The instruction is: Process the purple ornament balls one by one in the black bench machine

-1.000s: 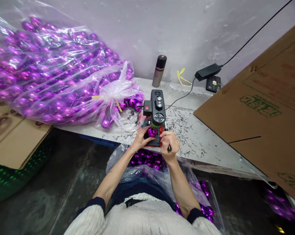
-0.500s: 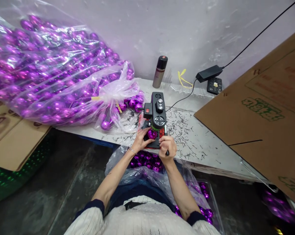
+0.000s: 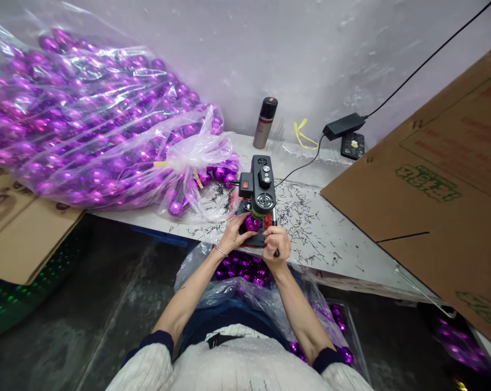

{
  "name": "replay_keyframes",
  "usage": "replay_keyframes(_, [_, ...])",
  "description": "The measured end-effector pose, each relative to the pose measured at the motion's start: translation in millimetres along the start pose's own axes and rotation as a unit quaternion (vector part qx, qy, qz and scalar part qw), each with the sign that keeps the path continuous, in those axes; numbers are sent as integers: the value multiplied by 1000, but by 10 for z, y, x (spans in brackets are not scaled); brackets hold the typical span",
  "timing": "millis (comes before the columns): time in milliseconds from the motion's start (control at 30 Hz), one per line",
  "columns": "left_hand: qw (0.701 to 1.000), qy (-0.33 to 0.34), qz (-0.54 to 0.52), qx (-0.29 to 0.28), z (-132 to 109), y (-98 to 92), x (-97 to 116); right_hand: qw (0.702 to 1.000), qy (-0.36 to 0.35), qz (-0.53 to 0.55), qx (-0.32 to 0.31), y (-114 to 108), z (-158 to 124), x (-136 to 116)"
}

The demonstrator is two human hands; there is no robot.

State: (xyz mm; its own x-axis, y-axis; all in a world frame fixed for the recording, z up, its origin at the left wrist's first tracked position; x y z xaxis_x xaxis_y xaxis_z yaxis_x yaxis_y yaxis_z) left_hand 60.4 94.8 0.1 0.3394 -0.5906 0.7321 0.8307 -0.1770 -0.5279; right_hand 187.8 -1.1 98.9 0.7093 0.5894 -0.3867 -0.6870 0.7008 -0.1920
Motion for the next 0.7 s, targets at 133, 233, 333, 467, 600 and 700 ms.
replay_keyframes(133, [1000, 10, 5, 3, -6, 9, -13, 1000, 5, 0, 12, 17, -62, 35])
replay_keyframes(233, [1000, 18, 5, 8, -8, 15, -21, 1000, -19, -6, 0, 41, -102, 34])
replay_keyframes(333, [1000, 15, 9, 10, 15, 22, -36, 1000, -25, 1, 3, 27, -34, -6])
replay_keyframes(467, [999, 41, 7, 26, 20, -12, 15, 999, 41, 22, 15, -53, 306, -113])
replay_keyframes(600, [993, 94, 50, 46, -282, -92, 258, 994, 107, 26, -9, -109, 600, -204])
replay_keyframes(700, [987, 120, 101, -16, -744, -43, 504, 996, 85, 28, -17, -125, 575, -226])
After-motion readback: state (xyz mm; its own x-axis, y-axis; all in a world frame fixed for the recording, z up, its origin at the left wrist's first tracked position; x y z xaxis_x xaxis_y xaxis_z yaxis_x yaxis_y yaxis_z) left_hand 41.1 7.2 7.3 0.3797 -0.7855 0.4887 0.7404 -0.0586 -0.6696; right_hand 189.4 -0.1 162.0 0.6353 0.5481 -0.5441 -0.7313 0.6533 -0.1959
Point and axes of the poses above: each hand's wrist, its own z-axis towards the middle knuckle, its own y-axis out of the palm, x = y × z, the point moved 4 cm from there along z, towards the middle knuckle
